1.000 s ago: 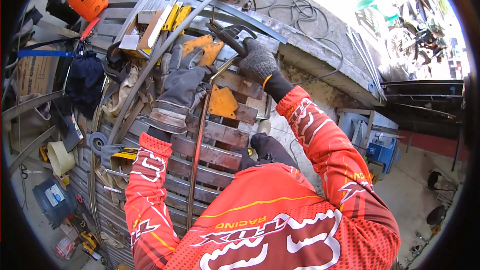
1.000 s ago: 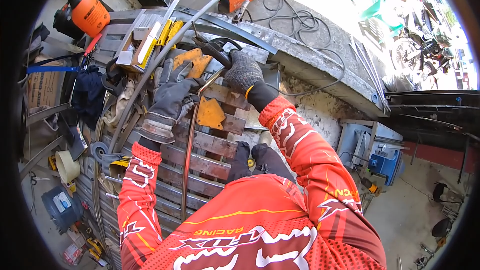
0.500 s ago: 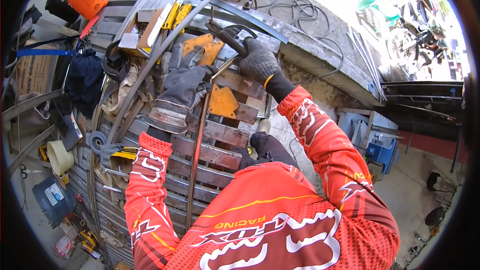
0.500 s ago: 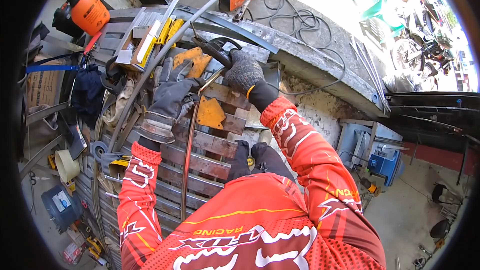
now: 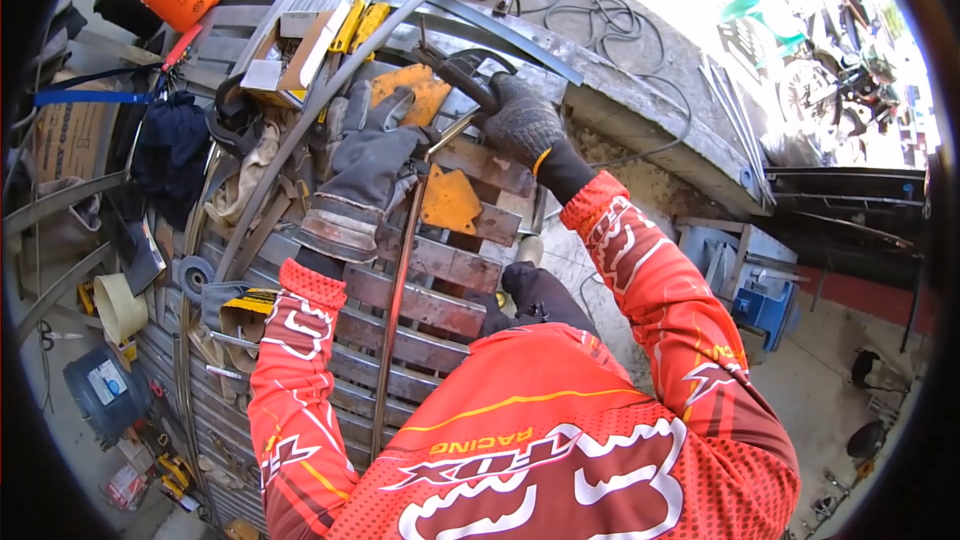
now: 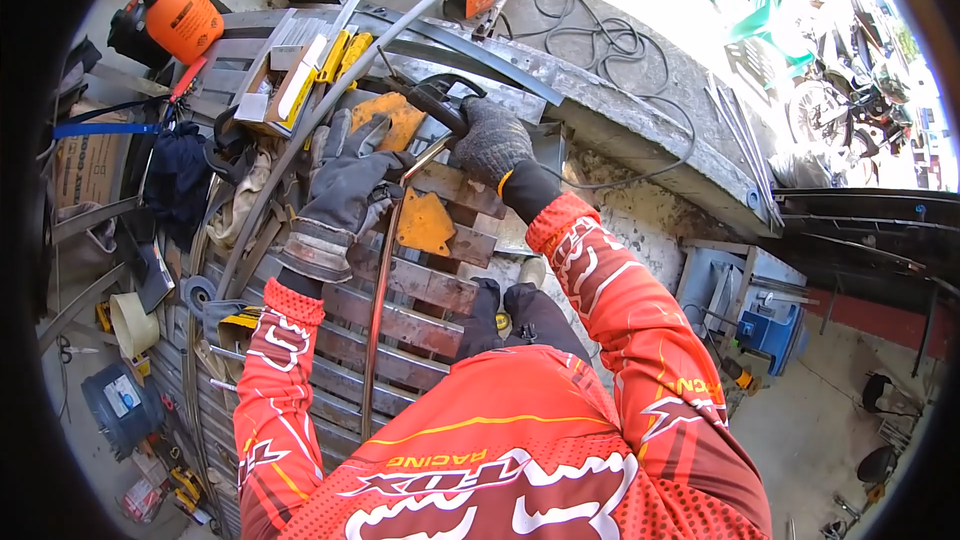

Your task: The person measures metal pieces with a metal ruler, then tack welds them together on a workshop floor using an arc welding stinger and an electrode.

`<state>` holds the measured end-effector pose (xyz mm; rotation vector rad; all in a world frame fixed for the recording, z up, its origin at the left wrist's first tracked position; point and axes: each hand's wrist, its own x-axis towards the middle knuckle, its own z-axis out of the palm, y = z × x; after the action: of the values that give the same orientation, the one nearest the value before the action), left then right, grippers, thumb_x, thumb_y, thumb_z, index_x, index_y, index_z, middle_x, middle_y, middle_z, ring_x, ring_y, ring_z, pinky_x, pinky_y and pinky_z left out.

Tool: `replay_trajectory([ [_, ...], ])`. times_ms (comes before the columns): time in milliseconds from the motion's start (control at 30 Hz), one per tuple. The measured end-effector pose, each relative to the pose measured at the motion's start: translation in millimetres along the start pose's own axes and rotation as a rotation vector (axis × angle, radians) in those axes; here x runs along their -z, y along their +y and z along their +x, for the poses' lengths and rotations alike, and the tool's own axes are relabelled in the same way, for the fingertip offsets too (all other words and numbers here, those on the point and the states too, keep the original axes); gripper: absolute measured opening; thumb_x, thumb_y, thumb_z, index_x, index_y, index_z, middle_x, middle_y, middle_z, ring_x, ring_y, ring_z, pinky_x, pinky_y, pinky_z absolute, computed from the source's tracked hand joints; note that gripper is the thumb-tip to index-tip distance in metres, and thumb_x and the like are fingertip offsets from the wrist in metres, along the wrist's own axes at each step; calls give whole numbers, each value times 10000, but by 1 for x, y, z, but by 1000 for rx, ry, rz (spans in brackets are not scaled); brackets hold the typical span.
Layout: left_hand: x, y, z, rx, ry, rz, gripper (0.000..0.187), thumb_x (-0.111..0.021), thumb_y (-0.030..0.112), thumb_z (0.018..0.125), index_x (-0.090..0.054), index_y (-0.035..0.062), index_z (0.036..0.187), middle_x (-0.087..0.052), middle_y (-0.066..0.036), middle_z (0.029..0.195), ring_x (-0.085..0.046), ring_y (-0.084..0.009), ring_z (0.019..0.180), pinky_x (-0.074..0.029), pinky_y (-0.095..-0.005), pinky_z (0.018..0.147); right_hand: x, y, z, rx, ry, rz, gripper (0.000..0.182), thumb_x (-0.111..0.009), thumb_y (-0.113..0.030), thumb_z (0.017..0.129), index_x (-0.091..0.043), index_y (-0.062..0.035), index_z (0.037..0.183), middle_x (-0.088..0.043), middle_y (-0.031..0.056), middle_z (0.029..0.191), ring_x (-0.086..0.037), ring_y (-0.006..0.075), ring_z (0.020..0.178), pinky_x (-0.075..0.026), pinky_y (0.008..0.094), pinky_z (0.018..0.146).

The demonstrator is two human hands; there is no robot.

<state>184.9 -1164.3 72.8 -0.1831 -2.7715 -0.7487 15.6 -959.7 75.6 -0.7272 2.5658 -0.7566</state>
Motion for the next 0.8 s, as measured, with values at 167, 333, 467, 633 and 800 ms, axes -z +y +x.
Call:
replay_trajectory([
  [167, 8, 5, 5, -102, 2, -37, 373, -770, 58, 866, -731, 74, 1237, -775, -127, 1050, -765, -280, 946, -603, -350, 832, 0, 1, 1, 8, -33, 23, 359, -808, -227, 759, -728, -39, 1054, -729, 247, 1042, -706, 442, 1029, -567, 509, 899],
  [333, -3, -5, -2, 3, -26, 6, 411, -840, 203, 811, -764, 195, 1215, -796, -51, 1143, -622, -288, 1376, -199, -534, 1327, -3, 6, 0, 92, 6, 2, 369, -818, -287, 833, -698, -37, 1075, -723, 251, 1006, -717, 446, 975, -564, 515, 845],
  [467, 2, 3, -2, 15, 24, 78, 441, -843, 183, 807, -758, 196, 1240, -795, -69, 1132, -663, -298, 1318, -205, -528, 1325, -2, 6, -1, 87, 22, 22, 382, -818, -291, 823, -701, -39, 1085, -724, 254, 1024, -715, 450, 985, -565, 514, 853],
  [633, 3, 1, 0, 156, -158, -97, 464, -833, 217, 824, -730, 202, 1276, -788, -73, 1164, -682, -283, 1277, -193, -521, 1331, -3, 6, -1, 89, 8, 11, 370, -813, -280, 827, -703, -37, 1082, -722, 253, 1023, -712, 450, 985, -564, 515, 857],
  [800, 1, 1, 2, 29, -39, 30, 485, -826, 218, 829, -709, 205, 1300, -788, -68, 1160, -711, -278, 1217, -188, -509, 1334, -5, 5, -3, 112, 52, -16, 363, -811, -268, 831, -707, -34, 1088, -723, 255, 1013, -715, 443, 974, -563, 508, 850],
])
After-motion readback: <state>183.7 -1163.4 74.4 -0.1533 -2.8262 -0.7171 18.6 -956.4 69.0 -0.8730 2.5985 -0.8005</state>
